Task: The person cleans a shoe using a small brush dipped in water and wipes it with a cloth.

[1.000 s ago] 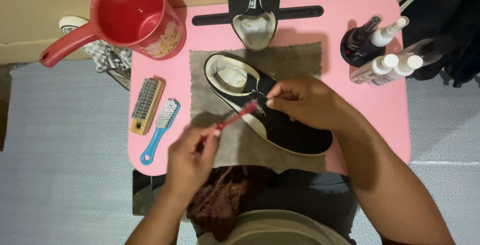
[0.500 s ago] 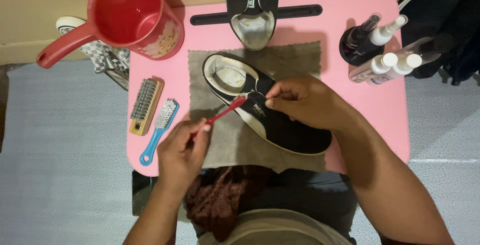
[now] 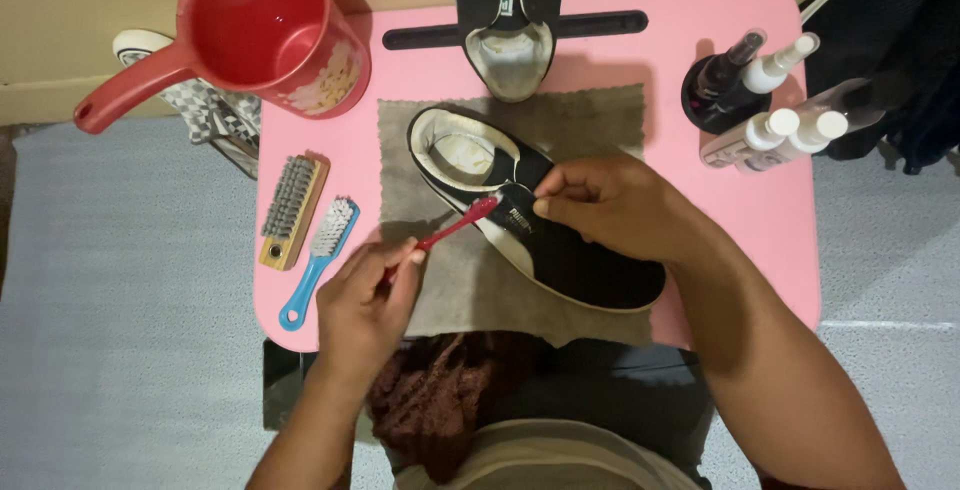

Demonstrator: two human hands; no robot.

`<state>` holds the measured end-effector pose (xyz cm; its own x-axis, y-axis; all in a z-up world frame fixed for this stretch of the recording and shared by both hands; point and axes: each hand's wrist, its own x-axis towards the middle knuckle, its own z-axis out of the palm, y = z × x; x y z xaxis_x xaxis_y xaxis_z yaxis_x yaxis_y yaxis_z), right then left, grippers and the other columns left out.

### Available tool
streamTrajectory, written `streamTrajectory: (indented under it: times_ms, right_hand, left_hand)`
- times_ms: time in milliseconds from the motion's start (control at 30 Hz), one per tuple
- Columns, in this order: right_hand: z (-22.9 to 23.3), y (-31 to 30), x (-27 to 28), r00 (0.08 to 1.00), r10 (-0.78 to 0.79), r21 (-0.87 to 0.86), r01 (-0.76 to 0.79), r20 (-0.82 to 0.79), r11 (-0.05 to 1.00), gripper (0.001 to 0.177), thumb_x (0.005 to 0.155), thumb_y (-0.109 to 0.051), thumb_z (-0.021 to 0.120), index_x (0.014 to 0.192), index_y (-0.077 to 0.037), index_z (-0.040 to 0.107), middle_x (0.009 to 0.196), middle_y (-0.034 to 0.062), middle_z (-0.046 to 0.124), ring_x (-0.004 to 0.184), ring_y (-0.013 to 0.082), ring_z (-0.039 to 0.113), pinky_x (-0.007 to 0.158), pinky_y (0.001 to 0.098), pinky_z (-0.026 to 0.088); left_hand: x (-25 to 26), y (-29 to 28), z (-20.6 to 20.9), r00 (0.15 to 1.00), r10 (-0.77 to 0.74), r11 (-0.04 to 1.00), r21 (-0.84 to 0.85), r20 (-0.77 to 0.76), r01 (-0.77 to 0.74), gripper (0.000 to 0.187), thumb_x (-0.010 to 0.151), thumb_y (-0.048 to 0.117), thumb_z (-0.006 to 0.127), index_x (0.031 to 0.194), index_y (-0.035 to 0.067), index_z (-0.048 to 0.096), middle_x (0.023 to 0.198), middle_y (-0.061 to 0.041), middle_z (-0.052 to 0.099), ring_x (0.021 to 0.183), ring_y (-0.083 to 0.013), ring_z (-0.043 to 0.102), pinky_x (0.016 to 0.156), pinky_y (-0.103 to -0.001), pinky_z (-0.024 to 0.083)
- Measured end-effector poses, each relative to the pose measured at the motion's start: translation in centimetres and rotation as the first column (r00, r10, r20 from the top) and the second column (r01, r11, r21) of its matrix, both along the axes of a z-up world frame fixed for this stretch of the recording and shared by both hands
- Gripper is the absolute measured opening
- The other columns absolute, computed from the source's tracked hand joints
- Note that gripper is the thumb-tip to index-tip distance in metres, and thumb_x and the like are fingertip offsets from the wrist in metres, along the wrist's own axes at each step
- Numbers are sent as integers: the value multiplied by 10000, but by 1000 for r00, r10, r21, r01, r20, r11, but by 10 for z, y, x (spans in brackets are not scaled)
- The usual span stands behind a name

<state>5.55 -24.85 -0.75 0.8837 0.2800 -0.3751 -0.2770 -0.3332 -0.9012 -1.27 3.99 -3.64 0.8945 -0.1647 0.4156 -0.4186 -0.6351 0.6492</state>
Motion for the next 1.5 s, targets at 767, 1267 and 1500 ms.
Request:
streamTrajectory:
  times_ms: [767,1267,1500]
  right_hand:
    - [-2,1,1,999,-32,56,32,-3,998,116,927,-89,706,896,-18,792,665,63,700,510,141,571,497,274,502]
    - [-9,-2,0,999,-34,74,35,-12,997,88,915,-58,711,927,-6,782,678,59,700,509,113,555,493,238,477]
    - [-1,-1,0,1000,-28,78,28,-1,997,101,922,-80,718,935,-2,780,669,61,704,501,129,557,492,260,484]
  left_hand:
    - [1,-11,1,998,-28,999,16,54,27,61,894,58,798,847,96,796,802,-91,787,735,-280,773,720,-360,606]
    - [-12,-12,-4,978,-206,978,37,-42,207,142,850,19,794,945,124,805,820,-53,791,727,-260,775,678,-373,642]
    - [-12,-23,6,993,-106,988,117,53,99,86,903,92,781,833,139,767,744,-54,725,709,-265,742,690,-351,613]
